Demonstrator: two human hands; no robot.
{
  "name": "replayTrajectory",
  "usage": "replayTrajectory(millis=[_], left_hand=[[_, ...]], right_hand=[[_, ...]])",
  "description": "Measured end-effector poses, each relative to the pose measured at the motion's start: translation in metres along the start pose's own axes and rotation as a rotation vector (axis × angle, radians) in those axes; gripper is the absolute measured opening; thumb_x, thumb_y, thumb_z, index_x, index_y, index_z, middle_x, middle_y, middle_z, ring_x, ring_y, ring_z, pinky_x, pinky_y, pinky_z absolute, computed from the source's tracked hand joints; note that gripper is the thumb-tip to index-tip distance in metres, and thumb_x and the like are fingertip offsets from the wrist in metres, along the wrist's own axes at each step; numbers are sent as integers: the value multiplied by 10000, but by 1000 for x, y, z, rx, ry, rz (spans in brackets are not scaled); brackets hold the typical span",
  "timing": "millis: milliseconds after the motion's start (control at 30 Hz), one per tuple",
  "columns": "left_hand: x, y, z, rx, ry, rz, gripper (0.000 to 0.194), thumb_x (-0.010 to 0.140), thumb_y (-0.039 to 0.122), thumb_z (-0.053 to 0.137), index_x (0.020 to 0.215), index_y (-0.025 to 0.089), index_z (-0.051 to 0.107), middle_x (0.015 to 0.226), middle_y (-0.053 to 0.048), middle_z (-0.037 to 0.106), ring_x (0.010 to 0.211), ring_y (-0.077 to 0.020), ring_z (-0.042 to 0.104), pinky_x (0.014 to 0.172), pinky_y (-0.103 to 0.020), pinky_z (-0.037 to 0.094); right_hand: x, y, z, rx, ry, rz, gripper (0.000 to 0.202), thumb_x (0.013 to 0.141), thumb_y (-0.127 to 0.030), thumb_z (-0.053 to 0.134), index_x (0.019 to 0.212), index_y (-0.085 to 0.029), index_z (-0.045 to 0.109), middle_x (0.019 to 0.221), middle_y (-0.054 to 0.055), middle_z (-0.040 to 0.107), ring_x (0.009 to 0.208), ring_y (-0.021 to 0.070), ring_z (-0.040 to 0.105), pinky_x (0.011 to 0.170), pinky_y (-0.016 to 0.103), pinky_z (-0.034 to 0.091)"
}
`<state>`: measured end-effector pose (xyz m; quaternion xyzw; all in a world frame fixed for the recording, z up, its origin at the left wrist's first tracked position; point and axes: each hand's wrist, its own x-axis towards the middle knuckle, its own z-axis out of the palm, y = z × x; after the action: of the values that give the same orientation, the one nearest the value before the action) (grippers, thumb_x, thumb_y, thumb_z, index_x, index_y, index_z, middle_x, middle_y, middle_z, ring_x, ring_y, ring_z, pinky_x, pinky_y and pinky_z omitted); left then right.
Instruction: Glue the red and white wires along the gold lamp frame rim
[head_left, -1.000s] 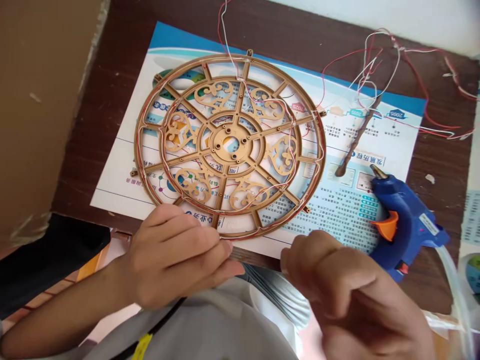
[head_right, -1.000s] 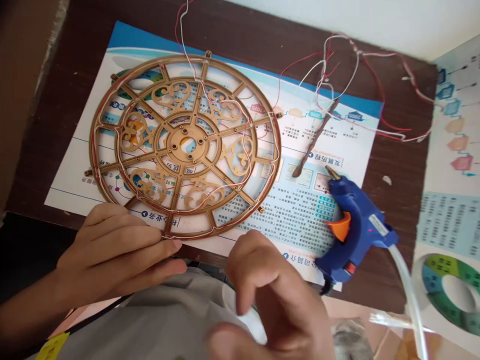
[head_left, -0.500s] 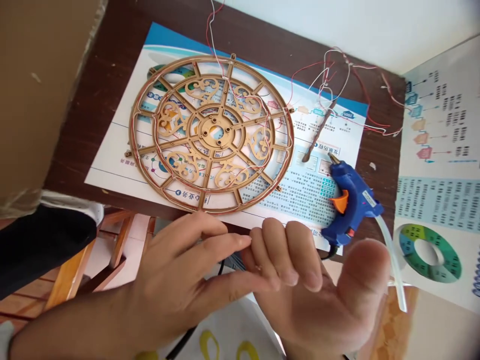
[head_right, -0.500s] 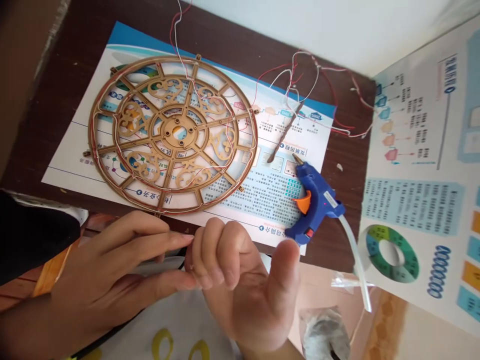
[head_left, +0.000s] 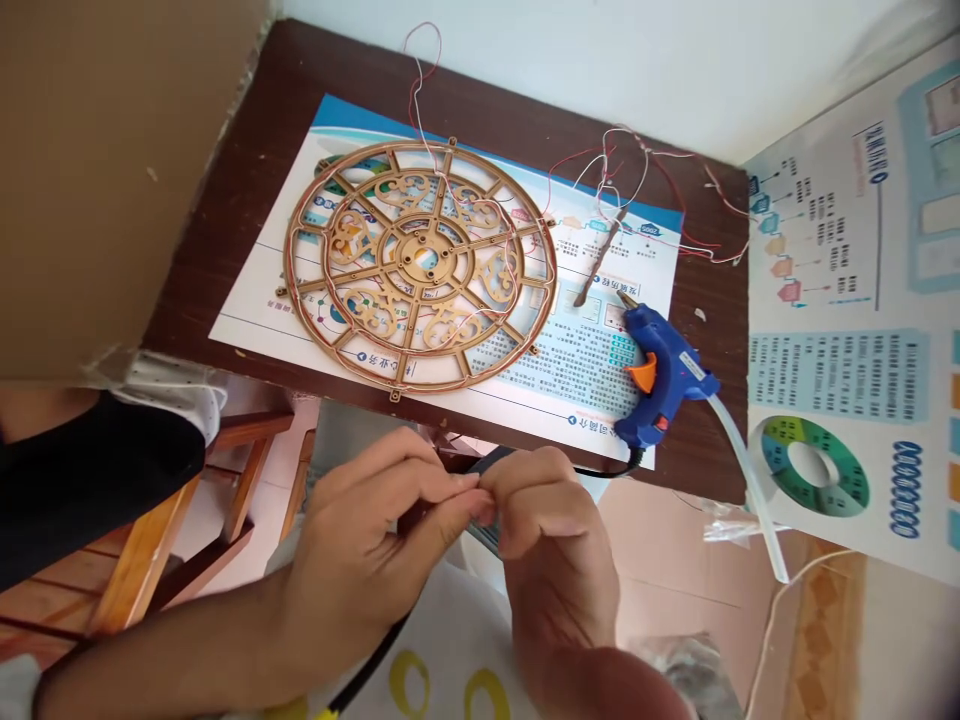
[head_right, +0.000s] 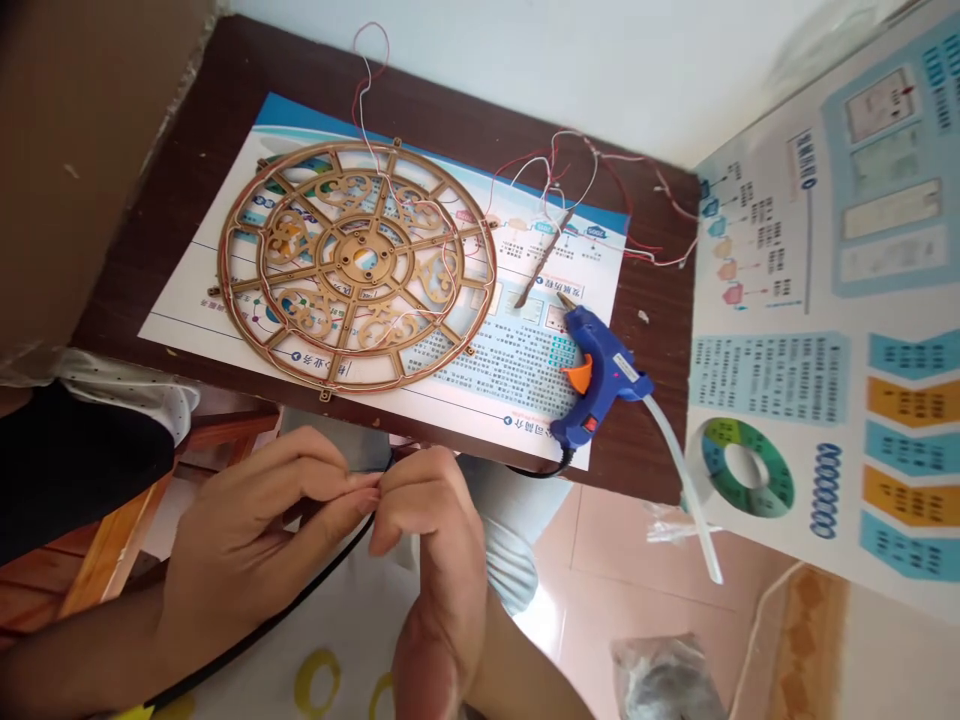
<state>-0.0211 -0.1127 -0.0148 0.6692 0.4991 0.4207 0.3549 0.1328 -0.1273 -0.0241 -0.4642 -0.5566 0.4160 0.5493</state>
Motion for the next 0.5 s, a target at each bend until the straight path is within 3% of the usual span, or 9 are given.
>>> replayTrajectory(millis=[100, 200, 367, 433, 500], left_hand=[[-4, 2, 6, 24, 57, 34, 233, 1112, 203, 670, 880, 212, 655, 787, 51, 611, 669, -72, 604, 596, -172, 525], [-4, 7, 1, 4, 69, 80, 322, 1176, 256, 548, 856, 224, 547, 766, 48, 562, 705, -92, 580, 641, -202, 531], [-12, 4, -16, -132, -86, 102, 473, 1220, 389, 459, 778, 219, 461, 723, 37, 522, 645, -104, 511, 584, -257, 453], [-20, -10, -13, -221, -209, 25, 559, 1197, 510, 492, 724, 212, 475, 707, 17, 541, 663, -130, 522, 642, -305, 478], [-27, -31, 2, -246, -252, -49, 587, 1214, 523, 412, 738, 207, 544, 723, -1, 578, 690, -145, 559, 698, -323, 523]], right_hand=[[1, 4, 4, 116, 99, 18, 537, 1101, -803, 442, 987, -306, 610, 889, -12, 486, 773, 213, 511, 760, 379, 474], [5, 5, -4, 265, 139, 68, 520, 1140, -732, 369, 992, -311, 636, 890, -12, 449, 756, 203, 509, 747, 365, 491], [9, 4, -27, 501, 88, 380, 601, 1058, -852, 430, 947, -295, 627, 892, -5, 461, 698, 188, 491, 673, 352, 492], [10, 3, -34, 569, 92, 445, 578, 1030, -857, 486, 957, -299, 613, 902, 0, 467, 690, 186, 479, 617, 326, 461], [8, 2, -41, 609, 75, 457, 545, 1008, -839, 540, 937, -302, 590, 878, -8, 458, 659, 176, 450, 571, 305, 428]])
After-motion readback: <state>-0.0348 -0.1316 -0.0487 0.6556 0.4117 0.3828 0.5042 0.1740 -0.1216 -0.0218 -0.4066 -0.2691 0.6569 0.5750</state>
